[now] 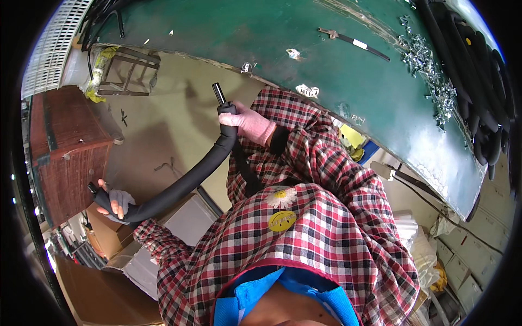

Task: The person inserts metal clips into the ends of black rubber hoses one by one. They pick up a hose, slide a clip onto the end, and place the finished hose on the table.

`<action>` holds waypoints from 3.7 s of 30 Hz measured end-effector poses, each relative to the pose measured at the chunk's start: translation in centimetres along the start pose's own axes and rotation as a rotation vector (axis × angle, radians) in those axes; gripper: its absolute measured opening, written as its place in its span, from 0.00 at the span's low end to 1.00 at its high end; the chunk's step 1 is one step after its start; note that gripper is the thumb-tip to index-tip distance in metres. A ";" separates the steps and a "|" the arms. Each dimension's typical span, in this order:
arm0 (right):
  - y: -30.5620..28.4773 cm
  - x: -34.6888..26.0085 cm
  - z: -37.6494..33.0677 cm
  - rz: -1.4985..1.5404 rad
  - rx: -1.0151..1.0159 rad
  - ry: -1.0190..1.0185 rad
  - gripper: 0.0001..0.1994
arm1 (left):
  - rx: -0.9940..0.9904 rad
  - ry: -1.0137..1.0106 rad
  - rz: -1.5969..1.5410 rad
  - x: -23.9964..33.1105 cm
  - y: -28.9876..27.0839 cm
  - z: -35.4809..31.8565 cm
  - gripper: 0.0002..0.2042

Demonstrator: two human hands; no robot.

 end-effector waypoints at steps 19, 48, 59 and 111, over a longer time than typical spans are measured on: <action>9.2 -18.7 -17.2 -1.397 0.609 -0.548 0.14 | -0.156 -0.803 1.222 -34.8 4.5 16.3 0.26; -5.6 -27.5 -34.8 -1.442 1.178 -0.432 0.05 | 0.266 -0.818 1.264 -33.5 6.1 19.4 0.20; 0.4 -21.9 -21.7 -0.563 0.604 -0.620 0.03 | 0.297 -0.653 1.201 -33.0 8.0 20.8 0.15; 6.2 -16.3 -11.4 -0.189 0.181 -0.314 0.17 | 0.031 -0.353 1.641 -33.9 7.9 18.1 0.13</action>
Point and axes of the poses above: each hand's wrist, its own z-axis towards the middle knuckle, its own y-axis out of the palm, x = y × z, the point moved 5 cm from there along z, towards the middle knuckle, and after that the axes turned 12 degrees about -x, right-handed, at the moved point
